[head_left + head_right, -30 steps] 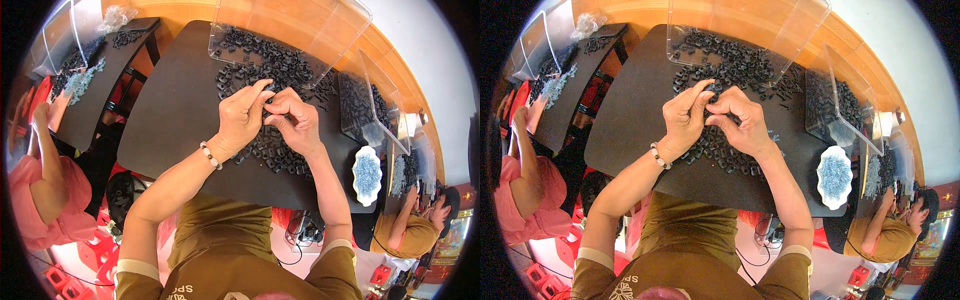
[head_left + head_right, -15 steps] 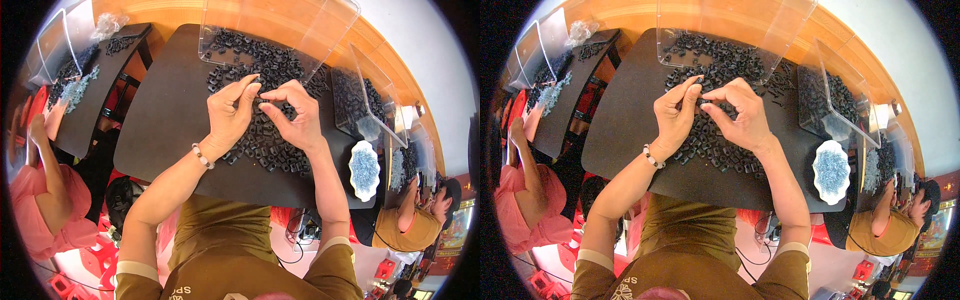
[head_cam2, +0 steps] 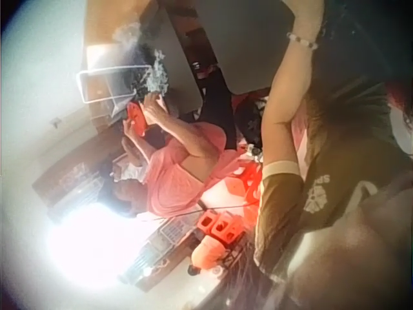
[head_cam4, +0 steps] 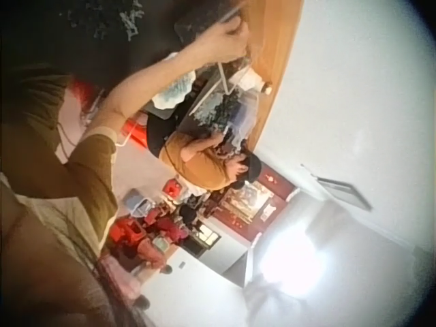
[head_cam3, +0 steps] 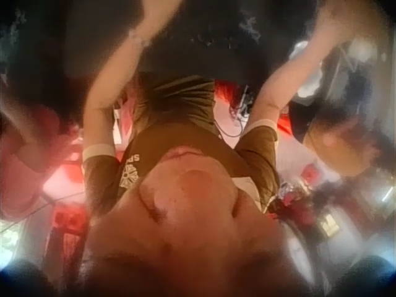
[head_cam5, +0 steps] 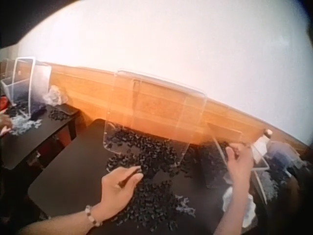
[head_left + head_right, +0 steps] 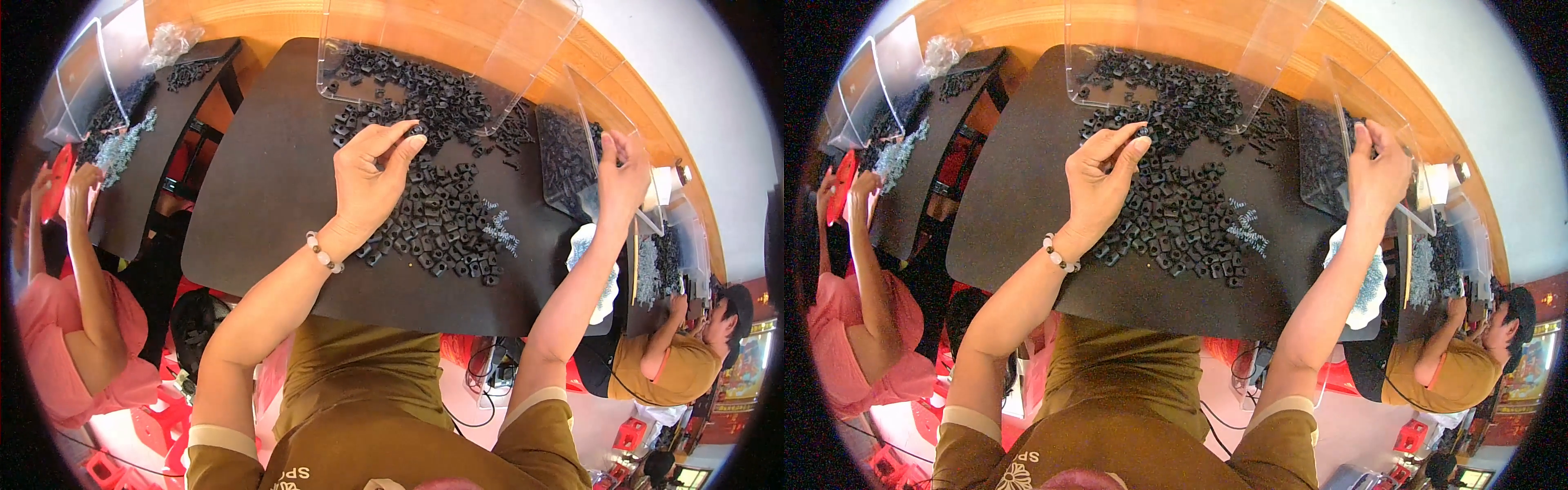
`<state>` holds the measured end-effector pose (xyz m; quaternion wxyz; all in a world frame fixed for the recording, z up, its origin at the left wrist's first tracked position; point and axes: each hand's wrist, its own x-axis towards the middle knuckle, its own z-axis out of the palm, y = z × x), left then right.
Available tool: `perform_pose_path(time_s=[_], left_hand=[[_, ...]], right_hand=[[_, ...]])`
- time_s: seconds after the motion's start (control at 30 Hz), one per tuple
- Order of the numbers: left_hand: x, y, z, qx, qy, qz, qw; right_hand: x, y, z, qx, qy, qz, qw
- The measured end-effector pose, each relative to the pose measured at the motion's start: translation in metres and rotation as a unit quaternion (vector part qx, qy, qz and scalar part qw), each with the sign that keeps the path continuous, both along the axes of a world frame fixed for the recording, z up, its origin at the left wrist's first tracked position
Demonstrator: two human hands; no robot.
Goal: The person sorts and inspects small black plastic or rubber components by hand on a work table.
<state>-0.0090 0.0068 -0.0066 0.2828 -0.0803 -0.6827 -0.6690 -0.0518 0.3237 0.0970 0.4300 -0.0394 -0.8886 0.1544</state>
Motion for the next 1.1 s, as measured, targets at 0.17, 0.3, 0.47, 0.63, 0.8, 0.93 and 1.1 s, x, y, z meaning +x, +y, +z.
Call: perform_pose_path(time_s=[0.17, 0.3, 0.47, 0.63, 0.8, 0.93, 1.1], left_hand=[[0.002, 0.000, 0.002, 0.020, -0.037, -0.022, 0.999], [0.002, 0.000, -0.001, -0.002, -0.053, -0.027, 0.998], [0.000, 0.002, -0.002, -0.012, -0.034, -0.053, 0.998], [-0.001, -0.003, 0.000, 0.080, -0.106, -0.140, 0.981], [0.002, -0.006, 0.003, 0.077, -0.103, -0.225, 0.966], [0.003, -0.001, 0.000, 0.012, -0.094, -0.225, 0.970], [0.008, 0.005, 0.000, -0.024, -0.089, -0.243, 0.966]], right_hand=[[0.012, -0.039, -0.006, -0.046, 0.008, 0.126, 0.991], [0.027, -0.063, -0.016, -0.041, -0.223, 0.252, 0.941], [0.028, -0.067, -0.049, 0.011, -0.327, 0.287, 0.900], [0.026, -0.074, -0.053, 0.031, -0.350, 0.320, 0.880], [0.027, -0.068, -0.055, 0.043, -0.407, 0.317, 0.856], [0.026, -0.063, -0.057, 0.046, -0.427, 0.312, 0.848], [0.026, -0.068, -0.057, 0.029, -0.442, 0.313, 0.840]])
